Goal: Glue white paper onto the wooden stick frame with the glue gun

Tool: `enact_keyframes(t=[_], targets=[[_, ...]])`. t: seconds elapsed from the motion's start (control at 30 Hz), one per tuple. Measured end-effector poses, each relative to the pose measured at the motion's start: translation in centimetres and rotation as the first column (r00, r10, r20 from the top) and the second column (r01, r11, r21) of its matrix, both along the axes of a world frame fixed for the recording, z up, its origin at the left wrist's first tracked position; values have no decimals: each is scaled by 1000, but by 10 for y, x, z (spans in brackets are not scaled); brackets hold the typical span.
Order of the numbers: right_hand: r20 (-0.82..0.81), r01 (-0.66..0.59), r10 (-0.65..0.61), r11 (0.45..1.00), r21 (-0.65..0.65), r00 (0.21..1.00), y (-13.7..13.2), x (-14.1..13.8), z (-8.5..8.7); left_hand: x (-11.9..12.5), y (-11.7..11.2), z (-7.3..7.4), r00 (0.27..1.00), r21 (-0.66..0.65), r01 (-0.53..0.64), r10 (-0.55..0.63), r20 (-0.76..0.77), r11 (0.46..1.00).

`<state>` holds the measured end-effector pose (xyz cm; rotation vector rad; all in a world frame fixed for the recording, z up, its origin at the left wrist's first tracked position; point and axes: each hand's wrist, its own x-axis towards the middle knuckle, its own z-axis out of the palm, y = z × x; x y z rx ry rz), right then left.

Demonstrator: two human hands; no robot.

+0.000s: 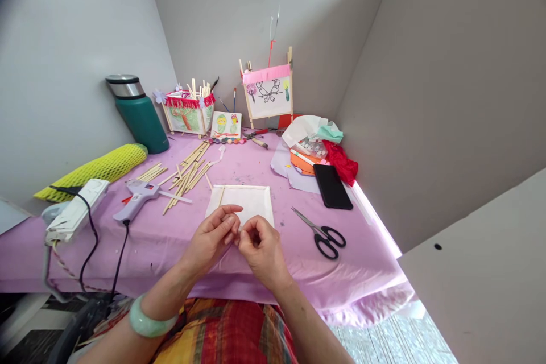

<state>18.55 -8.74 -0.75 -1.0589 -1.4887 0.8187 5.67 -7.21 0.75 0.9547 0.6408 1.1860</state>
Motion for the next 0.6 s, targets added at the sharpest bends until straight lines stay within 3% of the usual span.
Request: enact_keyframes(t=[0.17,0.6], targets=[[-118,-9,7,1000,-13,993,1,-3,3,0,0,0,999,8,19,-19,28,1000],[77,59,-58,998,-5,995,0,-3,3,2,-4,-3,984,65,-56,66,-167,996]])
